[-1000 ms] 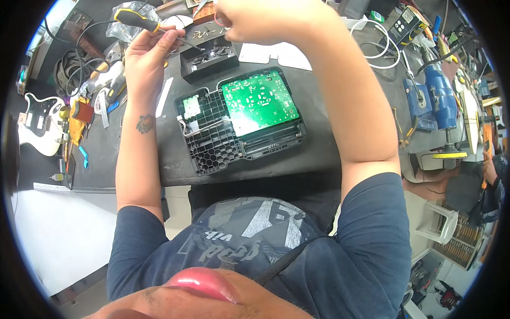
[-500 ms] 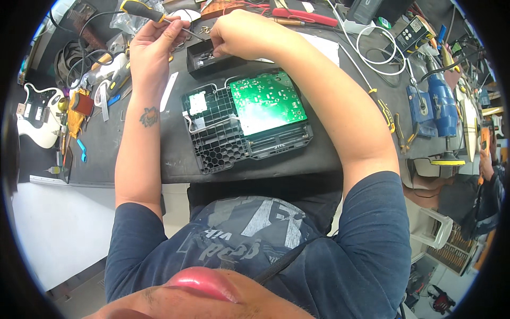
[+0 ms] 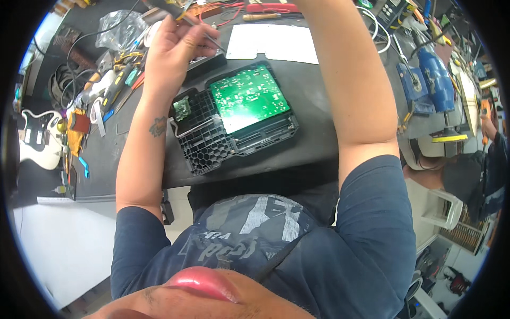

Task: The person unplugs a connector and removes a circuit board from an electronic device, then screws the board back into place using a screwdriver, and turns the board over to look at both sides.

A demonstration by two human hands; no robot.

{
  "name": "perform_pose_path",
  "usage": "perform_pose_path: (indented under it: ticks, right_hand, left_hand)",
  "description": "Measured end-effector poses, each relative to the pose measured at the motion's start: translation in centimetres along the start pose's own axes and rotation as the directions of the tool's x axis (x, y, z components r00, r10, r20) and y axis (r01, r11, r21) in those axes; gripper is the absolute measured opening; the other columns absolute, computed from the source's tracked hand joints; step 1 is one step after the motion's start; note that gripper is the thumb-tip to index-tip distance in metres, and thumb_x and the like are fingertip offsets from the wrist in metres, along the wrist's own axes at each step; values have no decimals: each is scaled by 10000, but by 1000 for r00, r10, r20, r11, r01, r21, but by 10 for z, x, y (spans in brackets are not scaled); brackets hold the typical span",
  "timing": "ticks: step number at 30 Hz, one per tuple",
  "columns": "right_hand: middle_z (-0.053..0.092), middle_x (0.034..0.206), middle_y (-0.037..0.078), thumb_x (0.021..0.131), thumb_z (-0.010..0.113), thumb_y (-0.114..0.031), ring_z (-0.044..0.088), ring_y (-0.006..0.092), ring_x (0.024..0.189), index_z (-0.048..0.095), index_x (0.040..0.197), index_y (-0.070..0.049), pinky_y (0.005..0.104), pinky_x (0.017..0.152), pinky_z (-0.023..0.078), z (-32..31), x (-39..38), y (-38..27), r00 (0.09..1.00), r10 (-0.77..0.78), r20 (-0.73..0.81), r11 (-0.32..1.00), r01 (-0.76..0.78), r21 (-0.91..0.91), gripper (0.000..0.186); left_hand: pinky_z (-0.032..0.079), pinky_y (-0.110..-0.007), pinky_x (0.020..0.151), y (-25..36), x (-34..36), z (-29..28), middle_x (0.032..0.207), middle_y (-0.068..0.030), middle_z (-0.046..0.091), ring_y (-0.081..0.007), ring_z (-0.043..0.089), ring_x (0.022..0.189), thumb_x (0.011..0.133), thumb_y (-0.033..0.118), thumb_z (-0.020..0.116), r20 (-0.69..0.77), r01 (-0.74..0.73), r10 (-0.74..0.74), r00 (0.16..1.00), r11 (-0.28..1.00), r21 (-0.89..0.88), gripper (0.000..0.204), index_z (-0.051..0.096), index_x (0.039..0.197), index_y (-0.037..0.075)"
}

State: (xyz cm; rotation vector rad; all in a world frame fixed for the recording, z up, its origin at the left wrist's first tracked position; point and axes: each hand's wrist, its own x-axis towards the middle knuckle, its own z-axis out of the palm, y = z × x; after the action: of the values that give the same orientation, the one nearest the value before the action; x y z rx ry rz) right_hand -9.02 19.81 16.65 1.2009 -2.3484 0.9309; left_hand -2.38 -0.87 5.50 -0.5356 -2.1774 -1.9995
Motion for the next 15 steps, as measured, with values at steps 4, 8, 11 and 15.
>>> perform_pose_path:
  ticks: [4, 8, 11, 15]
  right_hand:
    - [645, 686, 149, 967, 653, -227, 610, 162, 625, 722, 905, 60, 339, 616, 503, -29, -14, -17, 980, 116, -160, 993, -108, 56, 302]
    - [616, 629, 148, 975, 657, -307, 577, 201, 581, 715, 859, 60, 375, 591, 475, -40, -29, -33, 977, 76, -201, 979, -112, -172, 389]
    - [623, 636, 165, 977, 661, -359, 575, 255, 574, 720, 842, 53, 393, 588, 473, -52, -21, -57, 970, 243, 9, 933, -232, -274, 438]
    - [669, 710, 226, 970, 666, -407, 668, 314, 656, 739, 858, 67, 416, 641, 533, -57, -33, -35, 984, 47, 173, 983, -15, -182, 493]
  left_hand:
    - [591, -272, 767, 8, 11, 33, 994, -94, 733, -144, 711, 934, 1019, 54, 635, 203, -9, -29, 979, 983, 183, 143, 575, 1146, 22]
    - [601, -289, 783, 3, 10, 39, 986, -95, 735, -157, 727, 937, 1008, 31, 643, 266, 69, -143, 953, 960, 271, 148, 574, 1137, 5]
    - [608, -296, 801, 2, 8, 42, 993, -100, 740, -167, 733, 960, 1002, 33, 649, 297, 96, -153, 943, 975, 199, 134, 583, 1114, -2]
    - [611, -299, 812, -1, 8, 45, 1014, -107, 746, -174, 736, 972, 994, 30, 658, 294, 86, -189, 937, 940, 331, 119, 597, 1089, -6]
